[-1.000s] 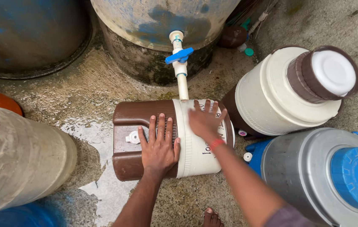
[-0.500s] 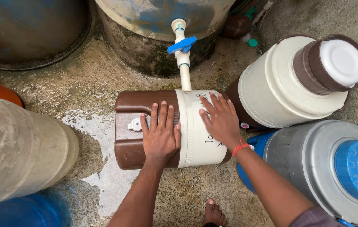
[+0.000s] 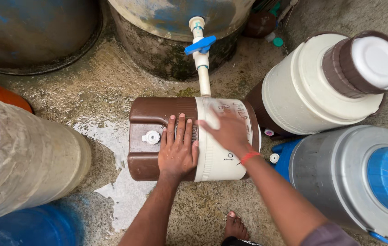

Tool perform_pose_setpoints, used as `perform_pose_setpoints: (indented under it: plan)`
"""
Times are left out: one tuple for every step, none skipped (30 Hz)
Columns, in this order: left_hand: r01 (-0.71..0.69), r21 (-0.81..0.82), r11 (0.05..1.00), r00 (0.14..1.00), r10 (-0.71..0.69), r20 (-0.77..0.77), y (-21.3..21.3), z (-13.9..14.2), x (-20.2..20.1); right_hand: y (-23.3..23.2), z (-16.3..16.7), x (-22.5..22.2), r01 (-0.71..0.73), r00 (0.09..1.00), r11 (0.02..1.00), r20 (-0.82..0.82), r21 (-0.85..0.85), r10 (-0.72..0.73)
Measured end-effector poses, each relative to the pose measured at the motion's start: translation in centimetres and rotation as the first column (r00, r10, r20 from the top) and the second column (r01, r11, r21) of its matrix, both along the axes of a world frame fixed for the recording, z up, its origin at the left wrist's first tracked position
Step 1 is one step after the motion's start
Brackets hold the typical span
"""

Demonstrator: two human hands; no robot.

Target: The person washes a brown plastic lid and a white-and-brown plastic container under a running tap. They scrub the lid with both hands, rinse it, and place it on a nearby container. Then they scrub the exterior of the container with both hands under the water stream.

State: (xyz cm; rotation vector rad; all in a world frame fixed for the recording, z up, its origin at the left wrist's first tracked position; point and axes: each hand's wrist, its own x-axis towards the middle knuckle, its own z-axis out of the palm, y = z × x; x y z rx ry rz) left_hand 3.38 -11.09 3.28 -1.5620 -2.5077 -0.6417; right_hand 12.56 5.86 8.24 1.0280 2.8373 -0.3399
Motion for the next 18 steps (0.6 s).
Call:
perform_pose_setpoints:
  plan:
    - [0.029, 0.0, 1.0, 1.0, -0.029, -0.012, -0.1, -0.1, -0.1, 0.7, 0.2, 1.7, 0.032, 0.999, 0.999, -0.025, 0.015, -0.032]
    - [0.059, -0.001, 0.998, 0.998, -0.059, -0.022, -0.4, -0.1, -0.3, 1.2, 0.3, 3.4, 0.065, 0.997, 0.997, -0.048, 0.029, -0.064]
    - [0.087, -0.001, 0.996, 0.996, -0.087, -0.032, -0.6, -0.1, -0.5, 1.2, 0.2, 4.6, 0.097, 0.993, 0.994, -0.073, 0.044, -0.093]
    - [0.135, 0.018, 0.991, 0.991, -0.134, -0.026, -0.7, 0.0, -0.7, 0.7, 0.0, 5.3, 0.104, 0.994, 0.991, 0.015, 0.082, -0.105]
    - [0.182, 0.036, 0.983, 0.983, -0.181, -0.021, -0.9, 0.0, -0.9, 0.0, -0.1, 6.0, 0.108, 0.987, 0.987, 0.103, 0.118, -0.12]
    - [0.23, 0.054, 0.972, 0.973, -0.23, -0.018, -1.0, 0.1, -1.2, -0.8, -0.1, 6.5, 0.111, 0.972, 0.982, 0.189, 0.155, -0.14]
    - [0.233, 0.028, 0.972, 0.972, -0.233, 0.014, -1.0, 0.1, -1.4, -1.5, 0.2, 6.7, 0.147, 0.944, 0.984, 0.284, 0.097, -0.169]
    - [0.237, 0.001, 0.971, 0.97, -0.237, 0.044, -1.1, 0.2, -1.6, -2.6, 0.5, 6.7, 0.191, 0.906, 0.981, 0.376, 0.043, -0.193]
    - [0.242, -0.028, 0.97, 0.968, -0.239, 0.072, -0.9, 0.2, -1.8, -3.2, 1.2, 6.8, 0.239, 0.861, 0.971, 0.464, -0.01, -0.207]
    - [0.255, -0.016, 0.967, 0.964, -0.253, 0.082, -0.8, 0.3, -1.9, -3.6, 2.2, 6.9, 0.232, 0.852, 0.972, 0.491, -0.047, -0.18]
    - [0.266, -0.009, 0.964, 0.96, -0.264, 0.095, -0.5, 0.3, -2.0, -4.2, 3.2, 7.0, 0.223, 0.843, 0.971, 0.518, -0.09, -0.145]
    - [0.276, -0.004, 0.961, 0.956, -0.274, 0.106, -0.3, 0.3, -2.1, -4.7, 4.3, 7.0, 0.214, 0.833, 0.967, 0.543, -0.135, -0.108]
    - [0.263, -0.015, 0.965, 0.956, -0.258, 0.137, -0.1, 0.4, -2.1, -5.1, 5.4, 6.9, 0.205, 0.817, 0.963, 0.573, -0.176, -0.069]
    - [0.251, -0.026, 0.968, 0.955, -0.243, 0.17, 0.2, 0.5, -2.0, -5.6, 6.6, 7.0, 0.199, 0.798, 0.956, 0.602, -0.218, -0.029]
    - [0.239, -0.035, 0.97, 0.953, -0.228, 0.202, 0.6, 0.7, -2.0, -5.9, 7.8, 7.1, 0.192, 0.777, 0.947, 0.629, -0.256, 0.012]
    - [0.238, -0.038, 0.971, 0.956, -0.227, 0.185, 0.8, 1.0, -2.1, -6.6, 8.7, 7.1, 0.208, 0.781, 0.932, 0.625, -0.298, 0.026]
    - [0.238, -0.037, 0.971, 0.958, -0.229, 0.171, 1.1, 1.4, -2.0, -7.1, 9.8, 7.4, 0.225, 0.781, 0.915, 0.623, -0.335, 0.036]
    - [0.236, -0.035, 0.971, 0.961, -0.228, 0.154, 1.4, 1.8, -2.0, -7.5, 10.6, 7.7, 0.239, 0.783, 0.898, 0.62, -0.371, 0.047]
